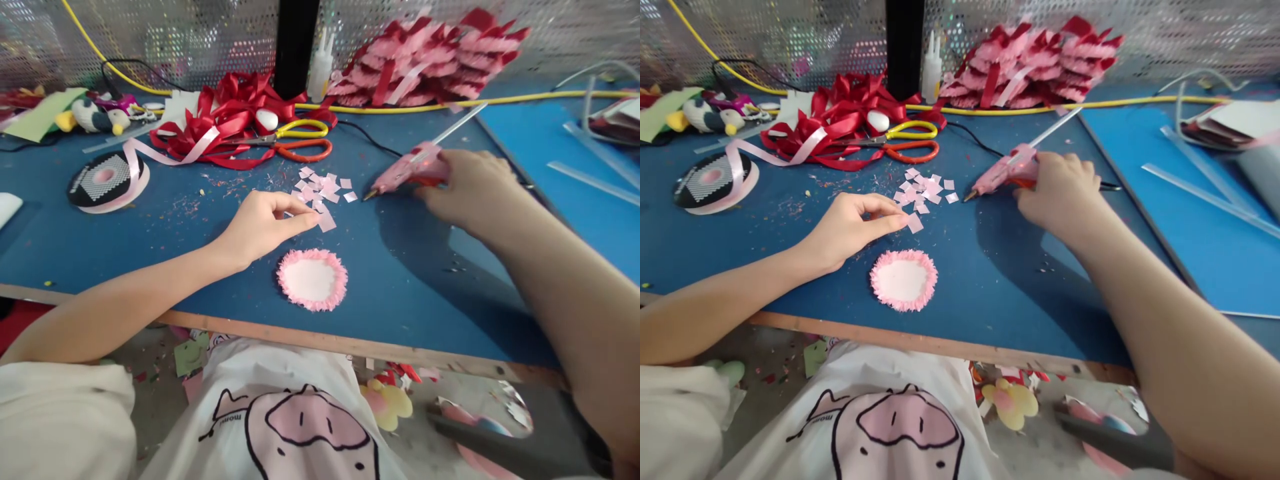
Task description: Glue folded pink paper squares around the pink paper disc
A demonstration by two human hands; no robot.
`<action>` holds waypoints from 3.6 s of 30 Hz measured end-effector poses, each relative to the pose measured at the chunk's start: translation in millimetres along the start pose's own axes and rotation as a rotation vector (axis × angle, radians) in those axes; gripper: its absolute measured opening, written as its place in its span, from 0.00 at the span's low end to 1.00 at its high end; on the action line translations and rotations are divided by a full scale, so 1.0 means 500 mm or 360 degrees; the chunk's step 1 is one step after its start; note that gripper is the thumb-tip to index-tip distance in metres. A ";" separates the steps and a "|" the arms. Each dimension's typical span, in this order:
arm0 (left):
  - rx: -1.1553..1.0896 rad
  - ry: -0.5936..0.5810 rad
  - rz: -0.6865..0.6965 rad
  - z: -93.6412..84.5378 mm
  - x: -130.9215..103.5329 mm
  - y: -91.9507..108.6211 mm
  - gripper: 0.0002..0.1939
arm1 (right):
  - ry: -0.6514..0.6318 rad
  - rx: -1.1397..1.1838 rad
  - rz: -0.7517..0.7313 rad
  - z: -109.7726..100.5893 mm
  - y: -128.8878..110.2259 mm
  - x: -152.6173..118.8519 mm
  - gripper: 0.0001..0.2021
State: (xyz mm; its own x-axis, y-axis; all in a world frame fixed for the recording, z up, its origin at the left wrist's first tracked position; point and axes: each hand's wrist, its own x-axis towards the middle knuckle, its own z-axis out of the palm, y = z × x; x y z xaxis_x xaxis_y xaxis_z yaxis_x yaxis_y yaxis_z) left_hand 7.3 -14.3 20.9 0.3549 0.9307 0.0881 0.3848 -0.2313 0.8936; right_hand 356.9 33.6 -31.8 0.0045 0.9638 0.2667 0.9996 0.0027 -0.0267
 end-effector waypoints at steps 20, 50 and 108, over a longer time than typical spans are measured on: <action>-0.0204 -0.0014 0.0068 0.016 0.001 -0.001 0.11 | 0.0556 0.1002 -0.0673 -0.105 -0.231 -0.139 0.05; 0.0106 -0.0246 0.0455 0.013 -0.006 -0.001 0.15 | 0.0662 0.0817 -0.0977 -0.104 -0.222 -0.136 0.07; -0.0122 -0.0152 0.0525 0.008 -0.006 -0.002 0.11 | 0.0856 0.1262 -0.0992 -0.130 -0.228 -0.137 0.07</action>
State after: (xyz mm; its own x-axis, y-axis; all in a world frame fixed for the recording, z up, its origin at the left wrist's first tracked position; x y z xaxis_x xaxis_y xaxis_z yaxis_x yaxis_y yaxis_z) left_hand 9.4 -17.8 18.0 0.5291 0.7777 0.3393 0.1720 -0.4899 0.8547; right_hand 244.4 -50.1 15.7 -0.2845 0.4971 0.8197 0.5346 0.7920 -0.2948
